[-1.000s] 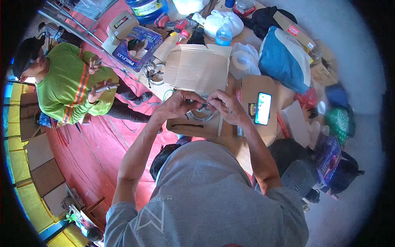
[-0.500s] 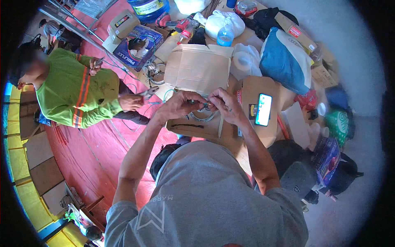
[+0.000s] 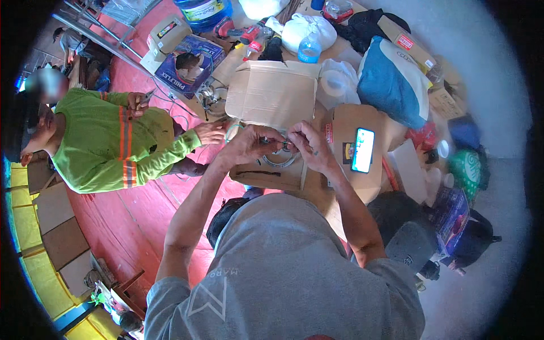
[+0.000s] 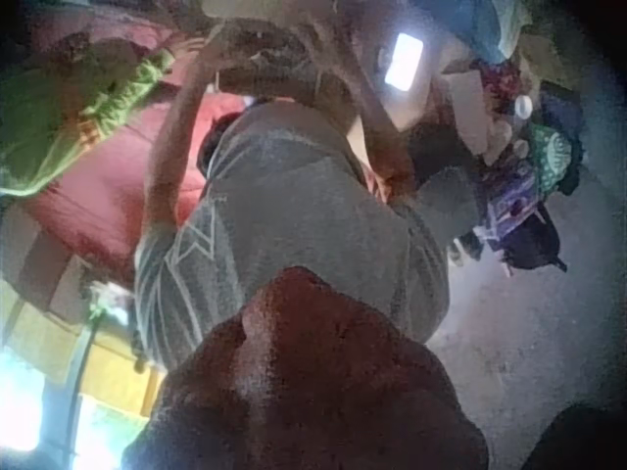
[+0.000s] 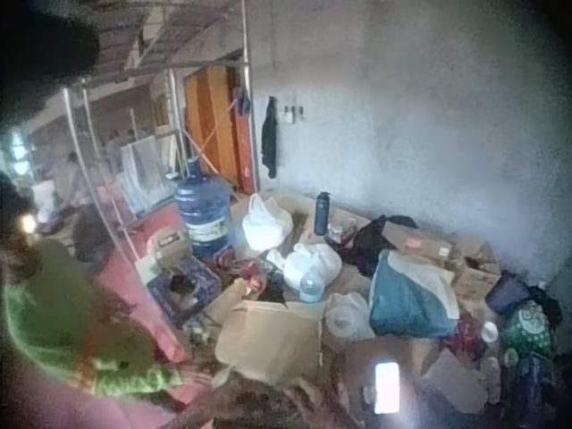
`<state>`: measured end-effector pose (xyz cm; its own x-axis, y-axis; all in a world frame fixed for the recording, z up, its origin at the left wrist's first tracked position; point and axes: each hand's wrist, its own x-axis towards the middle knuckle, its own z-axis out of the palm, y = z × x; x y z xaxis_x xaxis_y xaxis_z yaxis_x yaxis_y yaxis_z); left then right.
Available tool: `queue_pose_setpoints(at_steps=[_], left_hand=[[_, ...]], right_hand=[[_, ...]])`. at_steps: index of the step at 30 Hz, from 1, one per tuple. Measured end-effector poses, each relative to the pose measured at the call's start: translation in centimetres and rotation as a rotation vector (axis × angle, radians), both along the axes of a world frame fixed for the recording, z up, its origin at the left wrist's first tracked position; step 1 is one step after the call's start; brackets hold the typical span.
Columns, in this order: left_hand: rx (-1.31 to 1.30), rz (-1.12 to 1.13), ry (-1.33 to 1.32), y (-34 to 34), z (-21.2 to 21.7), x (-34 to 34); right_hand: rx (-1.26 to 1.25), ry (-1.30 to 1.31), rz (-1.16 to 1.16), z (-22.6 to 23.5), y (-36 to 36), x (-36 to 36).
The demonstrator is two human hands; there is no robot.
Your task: The person manipulates electrical wires and a small black component, using pliers to strip or cut a wire before attempting to thread the wire into the component by hand.
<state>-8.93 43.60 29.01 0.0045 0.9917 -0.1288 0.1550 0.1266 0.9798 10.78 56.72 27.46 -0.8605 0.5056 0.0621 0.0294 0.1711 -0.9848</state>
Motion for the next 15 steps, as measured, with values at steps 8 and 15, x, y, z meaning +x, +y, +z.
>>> queue_pose_setpoints(at_steps=[8,15], left_hand=[[0.033,0.018,0.045,-0.2,-0.3,0.6],[0.015,0.24,0.226,-0.2,-1.2,2.0]], right_hand=[[0.112,0.025,-0.008,-1.7,0.3,-0.2],[-0.11,-0.019,-0.197,-3.8,-3.0,-0.1]])
